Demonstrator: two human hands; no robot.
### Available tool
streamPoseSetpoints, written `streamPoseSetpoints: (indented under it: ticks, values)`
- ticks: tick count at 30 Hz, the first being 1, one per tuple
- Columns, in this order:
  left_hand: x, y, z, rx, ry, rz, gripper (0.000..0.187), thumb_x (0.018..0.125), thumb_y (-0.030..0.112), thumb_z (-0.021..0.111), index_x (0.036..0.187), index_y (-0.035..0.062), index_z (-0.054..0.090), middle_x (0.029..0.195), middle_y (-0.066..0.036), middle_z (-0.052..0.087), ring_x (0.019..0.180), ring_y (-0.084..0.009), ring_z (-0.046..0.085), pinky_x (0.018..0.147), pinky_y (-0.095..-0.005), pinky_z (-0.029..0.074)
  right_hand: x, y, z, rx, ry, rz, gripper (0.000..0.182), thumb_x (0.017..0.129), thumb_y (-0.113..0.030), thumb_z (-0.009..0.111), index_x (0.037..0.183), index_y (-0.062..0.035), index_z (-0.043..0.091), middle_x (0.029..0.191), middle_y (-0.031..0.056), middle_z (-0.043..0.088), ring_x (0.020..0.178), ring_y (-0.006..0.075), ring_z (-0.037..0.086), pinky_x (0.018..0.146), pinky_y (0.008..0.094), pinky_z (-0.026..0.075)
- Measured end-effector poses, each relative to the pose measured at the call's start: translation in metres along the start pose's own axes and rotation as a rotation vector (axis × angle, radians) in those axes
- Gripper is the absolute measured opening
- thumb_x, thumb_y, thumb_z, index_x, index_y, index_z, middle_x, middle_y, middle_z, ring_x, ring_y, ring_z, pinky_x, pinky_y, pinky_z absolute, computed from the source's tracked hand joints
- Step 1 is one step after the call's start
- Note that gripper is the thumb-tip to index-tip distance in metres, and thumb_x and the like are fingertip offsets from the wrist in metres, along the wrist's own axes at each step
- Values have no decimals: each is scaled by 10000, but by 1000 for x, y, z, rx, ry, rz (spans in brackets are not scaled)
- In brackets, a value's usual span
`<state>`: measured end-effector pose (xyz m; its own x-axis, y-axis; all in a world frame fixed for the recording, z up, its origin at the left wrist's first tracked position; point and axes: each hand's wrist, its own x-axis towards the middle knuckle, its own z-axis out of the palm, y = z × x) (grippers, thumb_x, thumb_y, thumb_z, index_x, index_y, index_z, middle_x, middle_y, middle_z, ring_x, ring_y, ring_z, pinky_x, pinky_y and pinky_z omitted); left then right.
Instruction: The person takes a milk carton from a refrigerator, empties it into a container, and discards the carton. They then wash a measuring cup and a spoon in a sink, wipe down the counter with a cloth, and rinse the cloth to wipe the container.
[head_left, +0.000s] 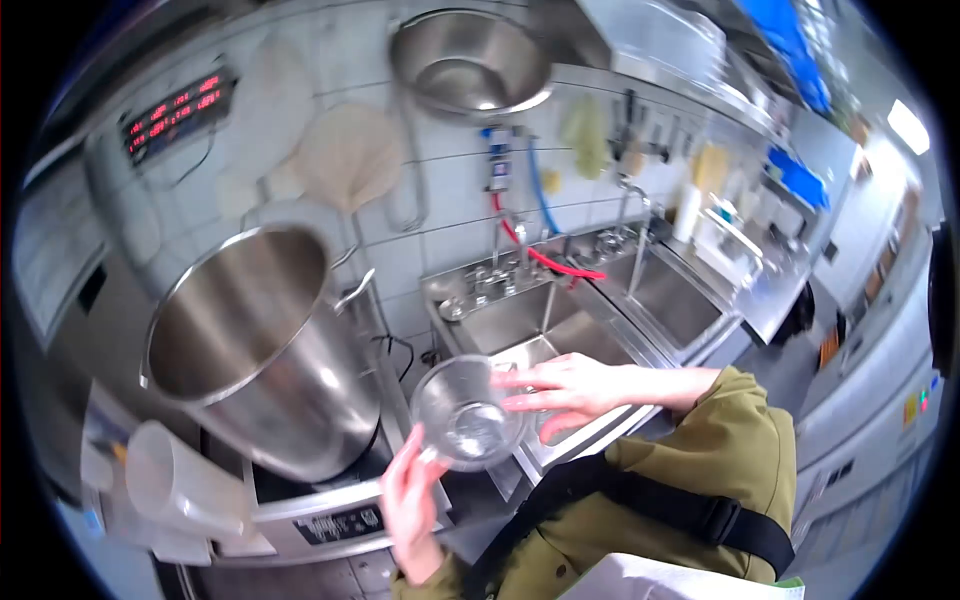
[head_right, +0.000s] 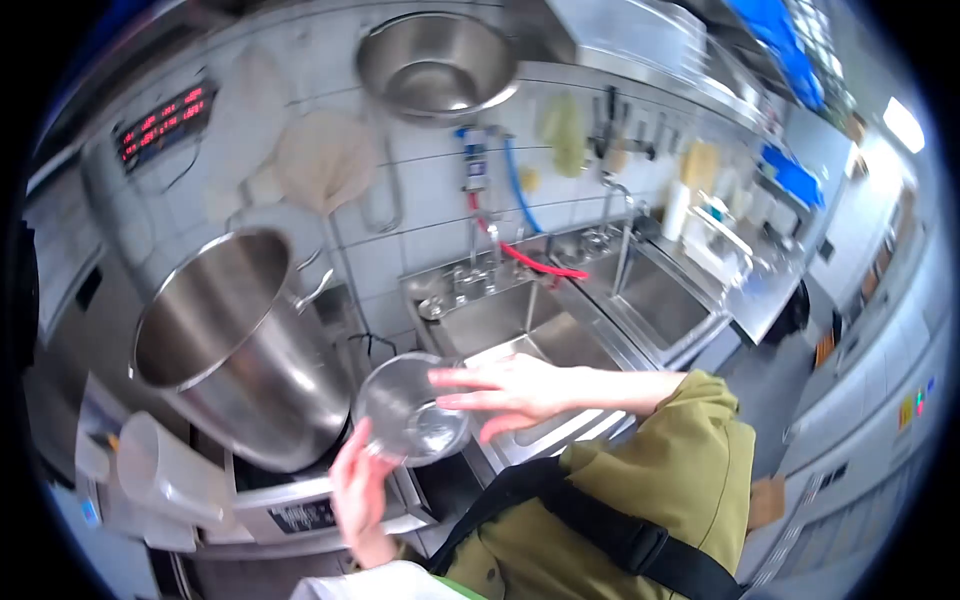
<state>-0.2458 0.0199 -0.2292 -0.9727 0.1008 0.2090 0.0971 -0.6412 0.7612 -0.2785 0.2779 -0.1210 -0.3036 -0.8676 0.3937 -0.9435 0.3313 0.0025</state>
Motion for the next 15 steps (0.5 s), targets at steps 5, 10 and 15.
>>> streamPoseSetpoints:
  ticks: [5, 10, 15]
  values:
    - [89, -87, 92, 149, -341, -337, 445, 855, 133, 469, 1267, 41, 328, 846, -12, 456, 797, -100, 476, 794, -324, 457, -127, 35, -11, 78, 110, 449, 132, 750, -143, 581, 796, -43, 509, 805, 86, 495, 730, 260, 531, 581, 348, 443]
    - [135, -207, 189, 750, -264, 37, 450, 849, 207, 482, 1266, 95, 355, 1184, -130, 419, 1024, -206, 460, 820, -314, 399, -278, 41, -51, -38, 367, 963, 169, 743, -184, 604, 776, -33, 535, 738, 99, 528, 681, 278, 546, 581, 354, 433]
    - [141, -370, 330, 594, -299, -300, 522, 850, 272, 492, 1307, 139, 279, 1234, -147, 336, 1057, -214, 407, 870, -346, 351, -474, 15, -130, -211, 589, 1312, 149, 750, -173, 602, 751, -32, 554, 693, 98, 526, 615, 247, 528, 547, 313, 419]
